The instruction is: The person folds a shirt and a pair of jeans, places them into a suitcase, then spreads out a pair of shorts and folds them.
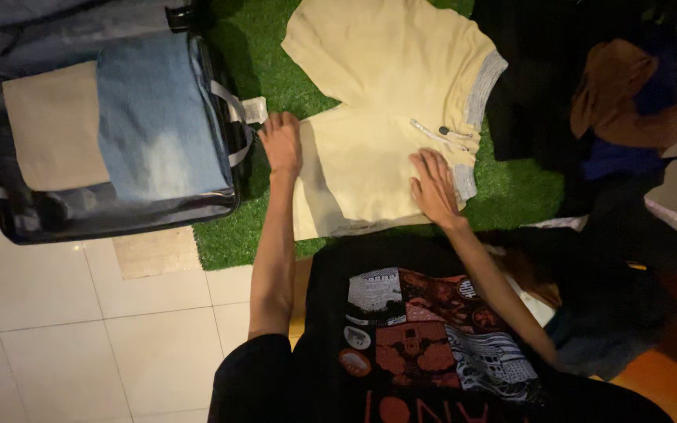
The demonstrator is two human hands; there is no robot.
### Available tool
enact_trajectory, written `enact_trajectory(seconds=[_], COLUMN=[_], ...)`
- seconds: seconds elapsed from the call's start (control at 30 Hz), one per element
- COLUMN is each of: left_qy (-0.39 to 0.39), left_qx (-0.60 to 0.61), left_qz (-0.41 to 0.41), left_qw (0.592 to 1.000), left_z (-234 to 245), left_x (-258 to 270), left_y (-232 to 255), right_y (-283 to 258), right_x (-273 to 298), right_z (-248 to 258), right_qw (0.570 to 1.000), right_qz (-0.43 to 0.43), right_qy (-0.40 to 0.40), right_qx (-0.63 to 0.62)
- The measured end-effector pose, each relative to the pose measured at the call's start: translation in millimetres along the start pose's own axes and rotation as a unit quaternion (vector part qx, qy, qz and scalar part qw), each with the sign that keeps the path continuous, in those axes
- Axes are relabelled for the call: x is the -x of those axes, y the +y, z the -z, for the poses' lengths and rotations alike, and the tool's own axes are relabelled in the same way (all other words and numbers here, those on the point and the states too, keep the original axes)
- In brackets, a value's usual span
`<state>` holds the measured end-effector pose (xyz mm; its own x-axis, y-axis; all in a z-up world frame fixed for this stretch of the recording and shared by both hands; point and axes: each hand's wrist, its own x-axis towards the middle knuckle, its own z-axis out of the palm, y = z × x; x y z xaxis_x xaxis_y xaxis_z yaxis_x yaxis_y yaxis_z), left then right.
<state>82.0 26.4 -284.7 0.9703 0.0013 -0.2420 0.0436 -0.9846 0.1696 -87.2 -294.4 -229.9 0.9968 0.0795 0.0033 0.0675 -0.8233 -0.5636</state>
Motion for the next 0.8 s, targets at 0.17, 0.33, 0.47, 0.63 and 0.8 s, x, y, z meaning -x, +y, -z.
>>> enact_trajectory(seconds=[0.17,0.33,0.47,0.63,0.8], left_qy=[0.179,0.128,0.071,-0.006,-0.014], left_qx=[0.041,0.211,0.028,-0.058,-0.006], left_qz=[-0.045,-0.210,-0.257,-0.156,-0.073], left_qw=[0.982,0.946,0.963,0.986,0.997], left_z=[-5.1,-48.2,-46.0,-6.4,13.0], left_x=[5.5,54.7,86.9,74.0,72.5], left_y=[-7.9,67.0,115.1,65.3,-2.0], right_y=[12.2,17.6,-5.1,-8.5,7.8], right_x=[1.2,-16.9,-43.6,-39.1,-25.5], right_z=[-4.9,-45.8,-70.9,-41.1,-20.7], right_qw=[0.997,0.995,0.999,0.993,0.991], right_qz=[-0.065,-0.004,0.036,-0.040,-0.091], right_qy=[0.032,0.068,-0.003,-0.065,-0.035], right_qx=[-0.028,-0.069,-0.015,0.091,0.095])
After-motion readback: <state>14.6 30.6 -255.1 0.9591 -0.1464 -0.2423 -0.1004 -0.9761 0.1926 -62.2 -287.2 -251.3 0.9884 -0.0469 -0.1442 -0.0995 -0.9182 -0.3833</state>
